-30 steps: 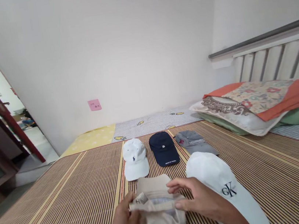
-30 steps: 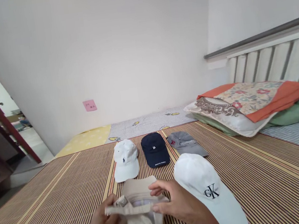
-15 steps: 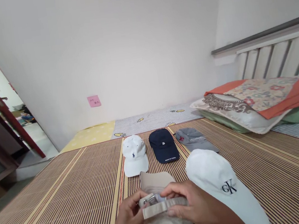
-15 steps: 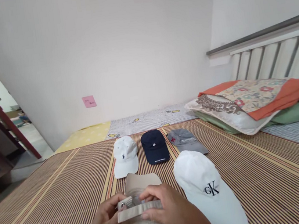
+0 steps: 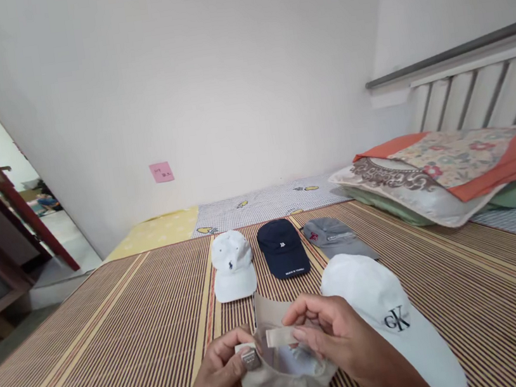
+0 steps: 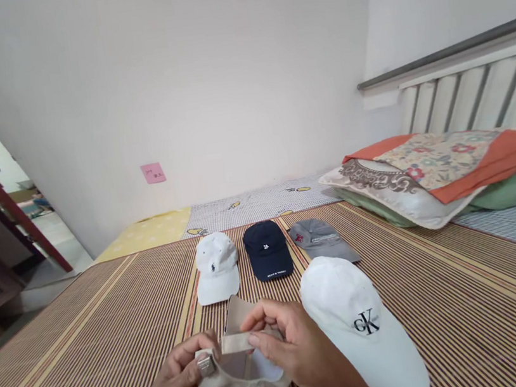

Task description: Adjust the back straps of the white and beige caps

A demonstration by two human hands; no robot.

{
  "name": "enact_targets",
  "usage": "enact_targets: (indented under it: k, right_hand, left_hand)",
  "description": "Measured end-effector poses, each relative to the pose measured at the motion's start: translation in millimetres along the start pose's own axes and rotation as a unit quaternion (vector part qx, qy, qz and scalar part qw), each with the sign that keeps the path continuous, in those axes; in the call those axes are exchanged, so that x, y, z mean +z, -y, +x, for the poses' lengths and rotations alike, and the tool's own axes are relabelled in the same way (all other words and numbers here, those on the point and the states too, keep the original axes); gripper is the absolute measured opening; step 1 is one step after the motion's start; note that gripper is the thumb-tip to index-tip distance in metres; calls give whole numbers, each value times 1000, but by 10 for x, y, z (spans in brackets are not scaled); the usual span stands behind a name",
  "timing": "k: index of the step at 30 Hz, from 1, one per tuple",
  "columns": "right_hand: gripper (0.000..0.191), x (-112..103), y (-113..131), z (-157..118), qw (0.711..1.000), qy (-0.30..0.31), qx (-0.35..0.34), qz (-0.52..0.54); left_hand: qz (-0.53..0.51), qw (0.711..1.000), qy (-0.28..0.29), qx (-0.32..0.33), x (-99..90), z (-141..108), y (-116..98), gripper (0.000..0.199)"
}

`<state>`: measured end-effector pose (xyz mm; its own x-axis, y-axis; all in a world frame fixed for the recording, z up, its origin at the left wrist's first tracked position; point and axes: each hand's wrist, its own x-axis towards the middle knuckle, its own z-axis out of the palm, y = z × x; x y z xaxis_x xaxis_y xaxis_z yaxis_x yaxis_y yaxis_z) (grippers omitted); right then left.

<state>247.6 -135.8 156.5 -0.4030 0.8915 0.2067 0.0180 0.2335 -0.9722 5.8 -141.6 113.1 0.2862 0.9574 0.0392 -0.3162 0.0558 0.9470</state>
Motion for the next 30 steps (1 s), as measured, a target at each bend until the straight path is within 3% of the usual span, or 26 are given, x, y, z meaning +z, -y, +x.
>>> enact_targets:
  k: [8,11,21,30]
  right_hand:
    - [10,86,3,25,997,-37,-7,-66]
    - [9,104,19,47,997,-45,-16,-68]
    - [5,115,59,38,995,-39,-27,-92]
    - [7,106,99,41,994,-32,-15,-103]
  left_hand:
    - [-42,998,29,28,70,53,28,32]
    - [-54,998,26,10,84,54,54,31]
    - [-50,999,7,-17,164,60,51,36]
    - [-49,999,11,-4,165,71,61,35]
